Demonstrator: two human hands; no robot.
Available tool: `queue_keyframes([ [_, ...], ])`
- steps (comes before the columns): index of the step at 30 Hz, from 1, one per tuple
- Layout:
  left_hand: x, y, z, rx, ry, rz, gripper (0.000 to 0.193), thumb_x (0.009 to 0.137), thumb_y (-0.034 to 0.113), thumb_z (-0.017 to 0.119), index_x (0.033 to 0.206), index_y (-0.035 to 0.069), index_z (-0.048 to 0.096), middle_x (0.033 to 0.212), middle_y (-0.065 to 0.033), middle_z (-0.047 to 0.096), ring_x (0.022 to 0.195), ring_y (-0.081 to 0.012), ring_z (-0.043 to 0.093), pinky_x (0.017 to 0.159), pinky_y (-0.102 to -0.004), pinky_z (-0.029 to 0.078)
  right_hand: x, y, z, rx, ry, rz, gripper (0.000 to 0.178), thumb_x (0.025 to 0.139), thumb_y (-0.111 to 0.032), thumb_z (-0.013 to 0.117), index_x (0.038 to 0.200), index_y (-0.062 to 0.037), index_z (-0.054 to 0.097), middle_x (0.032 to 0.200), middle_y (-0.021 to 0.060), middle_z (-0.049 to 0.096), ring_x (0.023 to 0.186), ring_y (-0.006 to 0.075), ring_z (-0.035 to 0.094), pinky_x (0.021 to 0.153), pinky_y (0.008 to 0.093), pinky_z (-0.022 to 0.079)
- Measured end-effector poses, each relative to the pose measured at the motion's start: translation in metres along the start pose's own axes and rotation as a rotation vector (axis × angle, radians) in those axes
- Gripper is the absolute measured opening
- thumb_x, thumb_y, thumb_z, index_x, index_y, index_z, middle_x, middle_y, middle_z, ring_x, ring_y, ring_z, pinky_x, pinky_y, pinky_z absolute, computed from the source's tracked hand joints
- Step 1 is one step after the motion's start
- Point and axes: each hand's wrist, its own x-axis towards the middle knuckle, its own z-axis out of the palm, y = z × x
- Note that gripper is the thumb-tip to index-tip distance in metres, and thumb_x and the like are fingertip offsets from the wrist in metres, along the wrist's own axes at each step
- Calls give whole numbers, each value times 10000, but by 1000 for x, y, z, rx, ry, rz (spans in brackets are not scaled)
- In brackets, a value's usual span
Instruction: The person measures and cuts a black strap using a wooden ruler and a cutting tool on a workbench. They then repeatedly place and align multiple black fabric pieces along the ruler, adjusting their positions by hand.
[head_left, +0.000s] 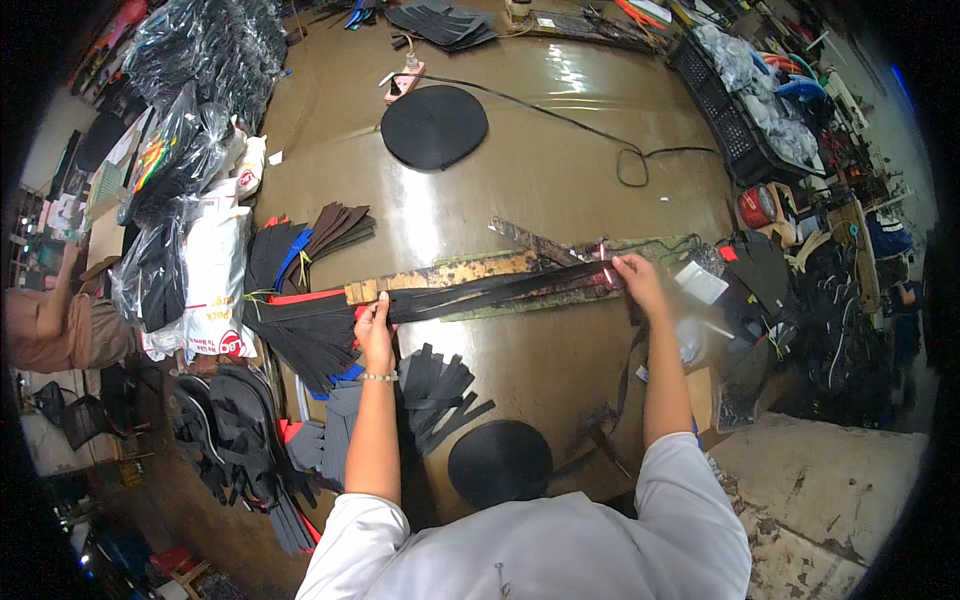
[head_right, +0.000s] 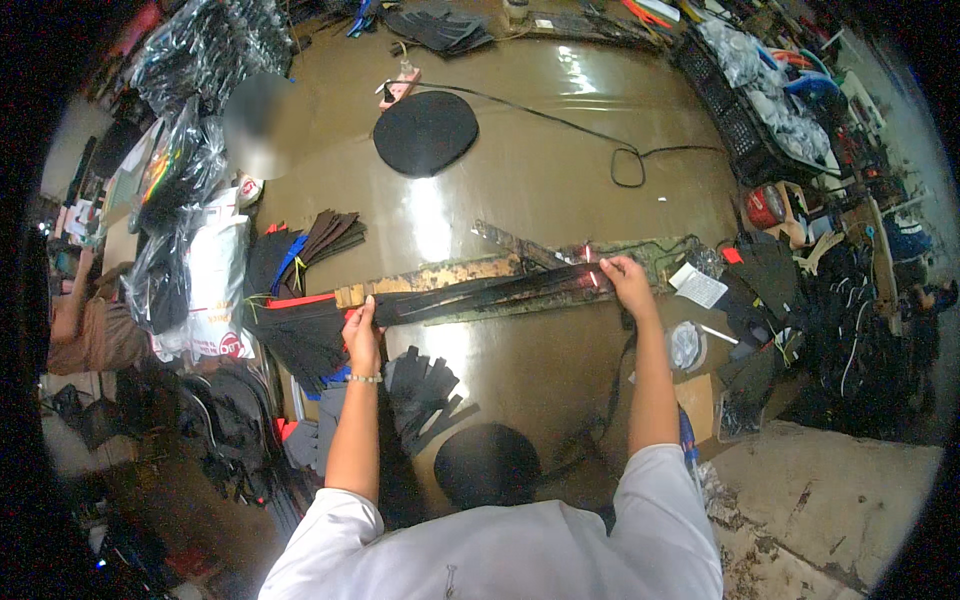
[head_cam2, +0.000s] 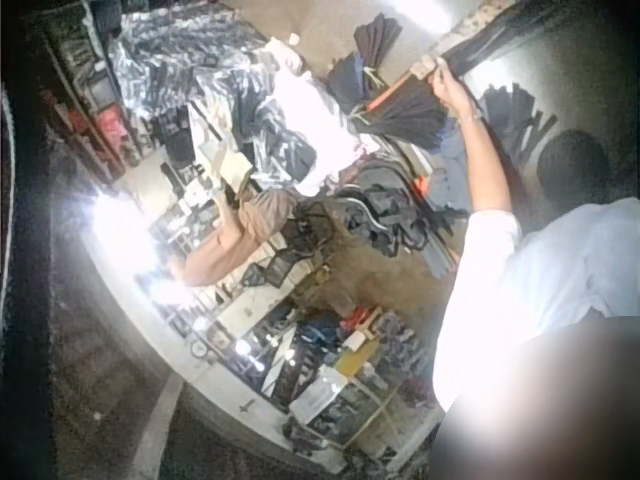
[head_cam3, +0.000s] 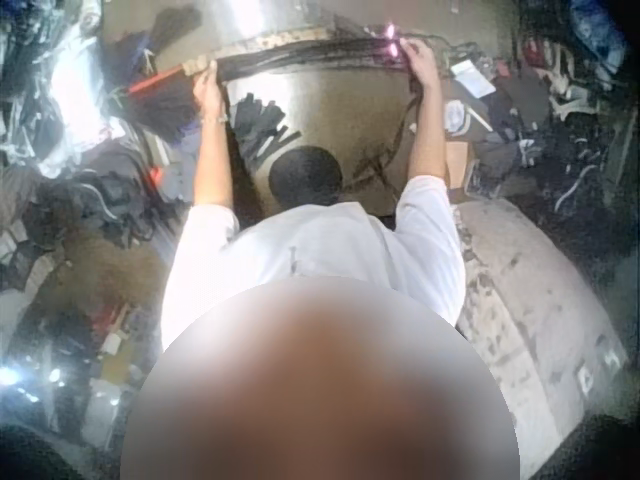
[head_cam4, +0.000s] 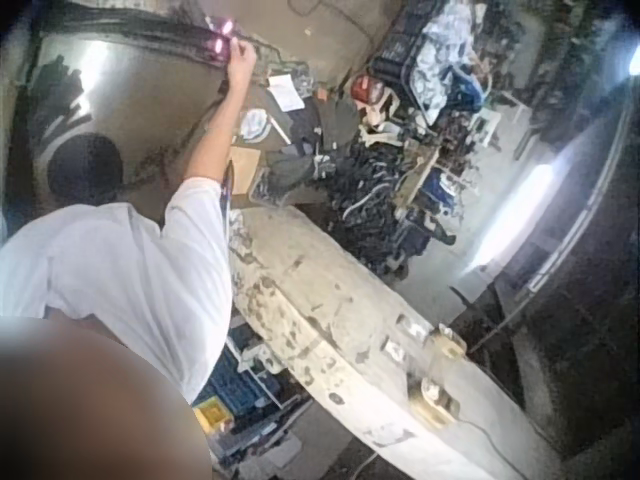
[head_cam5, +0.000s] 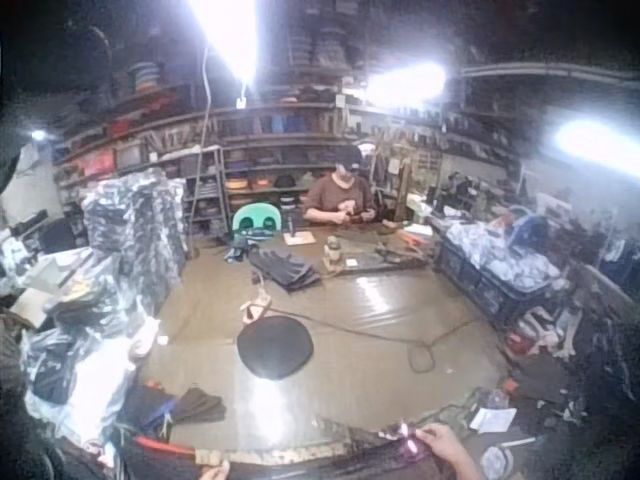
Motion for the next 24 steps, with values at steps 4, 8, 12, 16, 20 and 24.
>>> queue_keyframes([
  [4, 1, -3, -2, -6, 14, -17, 193, 805, 261, 650, 767, 78, 603, 720, 6, 604, 574, -57, 536, 493, -203, 428, 5, 36, 18, -54, 67, -88, 251, 843, -243, 578, 839, 9, 587, 742, 54, 596, 714, 124, 516, 679, 260, 414],
  [8, 4, -7, -4, 58, 58, -16, 213, 787, 302, 666, 761, 96, 615, 651, 55, 538, 528, -30, 476, 451, -183, 390, 5, 25, 13, -86, 35, -54, 230, 826, -223, 587, 833, 7, 578, 728, 86, 600, 673, 159, 544, 626, 295, 431],
  [12, 7, -12, -7, 75, 26, 39, 225, 796, 296, 657, 779, 75, 620, 617, 58, 503, 513, -16, 438, 448, -182, 388, -13, -46, 5, -536, 251, -108, 247, 822, -241, 579, 846, 5, 585, 712, 148, 609, 683, 252, 606, 610, 362, 449],
  [16, 5, -16, -14, 46, -6, 144, 164, 828, 212, 626, 750, 74, 583, 654, 59, 513, 560, -11, 421, 499, -163, 335, -54, -144, 74, -320, 220, -289, 243, 829, -242, 575, 820, -3, 621, 723, 140, 624, 686, 215, 609, 618, 337, 458],
  [20, 3, -17, -20, -40, -73, 127, 96, 853, 131, 583, 826, 42, 564, 730, 43, 540, 644, -16, 447, 589, -166, 359, -59, -187, 218, 70, -297, -371, 275, 805, -265, 608, 872, 1, 635, 769, 123, 634, 699, 155, 582, 654, 286, 448],
  [24, 5, -17, -20, 5, -83, 122, 121, 856, 137, 578, 873, 17, 573, 783, 24, 571, 691, -23, 478, 625, -165, 371, -42, -167, 290, -32, -255, -332, 270, 765, -250, 615, 821, 13, 636, 740, 199, 615, 691, 322, 606, 630, 367, 461],
])
